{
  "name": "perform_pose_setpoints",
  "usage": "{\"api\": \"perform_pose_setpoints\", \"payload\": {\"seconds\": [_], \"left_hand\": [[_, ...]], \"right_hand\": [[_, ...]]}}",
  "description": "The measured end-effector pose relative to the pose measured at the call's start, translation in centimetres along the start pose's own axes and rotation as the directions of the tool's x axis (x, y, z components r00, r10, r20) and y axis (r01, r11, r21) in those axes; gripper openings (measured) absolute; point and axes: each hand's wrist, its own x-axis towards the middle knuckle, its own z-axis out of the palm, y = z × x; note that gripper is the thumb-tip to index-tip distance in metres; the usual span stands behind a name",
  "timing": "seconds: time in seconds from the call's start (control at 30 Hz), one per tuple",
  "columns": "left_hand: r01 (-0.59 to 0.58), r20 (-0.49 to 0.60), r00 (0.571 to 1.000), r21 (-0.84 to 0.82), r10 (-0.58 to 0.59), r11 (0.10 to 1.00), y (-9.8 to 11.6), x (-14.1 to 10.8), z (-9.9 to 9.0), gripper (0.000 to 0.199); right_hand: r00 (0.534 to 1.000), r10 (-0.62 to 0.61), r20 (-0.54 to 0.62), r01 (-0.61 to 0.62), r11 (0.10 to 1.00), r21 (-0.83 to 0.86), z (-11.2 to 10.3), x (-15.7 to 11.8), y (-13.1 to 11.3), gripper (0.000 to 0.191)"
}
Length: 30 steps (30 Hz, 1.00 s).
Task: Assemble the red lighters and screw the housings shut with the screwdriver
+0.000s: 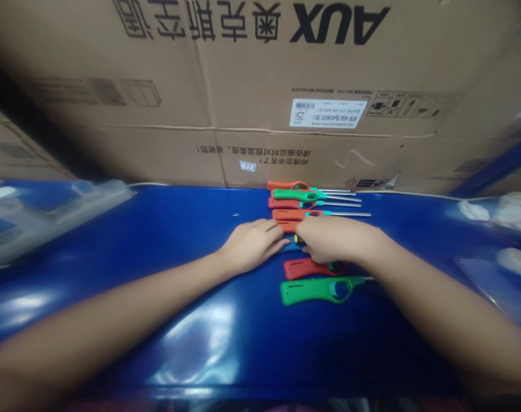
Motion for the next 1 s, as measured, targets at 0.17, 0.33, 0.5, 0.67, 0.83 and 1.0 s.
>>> {"api": "perform_pose_setpoints", "payload": {"seconds": [0.17, 0.33, 0.5, 0.67, 0.83, 1.0], "left_hand": [[-0.008, 0.039, 0.999, 0.007, 0.008, 1.000, 0.2, 0.1, -0.3, 0.035], [-0.016, -0.007, 1.000, -0.066, 0.016, 0.998, 0.0, 0.0, 0.3, 0.038], [0.051, -0.067, 0.995, -0.251, -0.070, 0.967, -0.2, 0.3, 0.0, 0.037], [0.339, -0.044, 0.935, -0.195, -0.353, 0.920, -3.7, 1.1, -2.0, 0.040], [0.508, 0.137, 0.858, -0.078, -0.496, 0.858, -9.6, 0.9, -2.8, 0.024], [0.568, 0.270, 0.803, -0.071, -0.532, 0.820, -11.6, 0.5, -2.5, 0.019]], "right_hand": [[1.000, -0.003, -0.004, 0.003, 1.000, 0.010, -0.1, 0.0, -0.1, 0.023], [1.000, 0.012, 0.000, -0.012, 1.000, 0.000, 0.0, 0.0, -0.1, 0.024], [1.000, -0.006, -0.005, 0.006, 1.000, 0.005, 0.1, 0.1, 0.1, 0.022], [1.000, -0.019, -0.001, 0.019, 1.000, 0.009, -0.1, 0.0, 0.2, 0.020], [1.000, -0.012, 0.020, 0.012, 1.000, -0.008, -0.1, 0.2, 0.3, 0.022], [1.000, -0.020, 0.015, 0.020, 1.000, 0.014, 0.0, 0.4, 0.6, 0.022]]}}
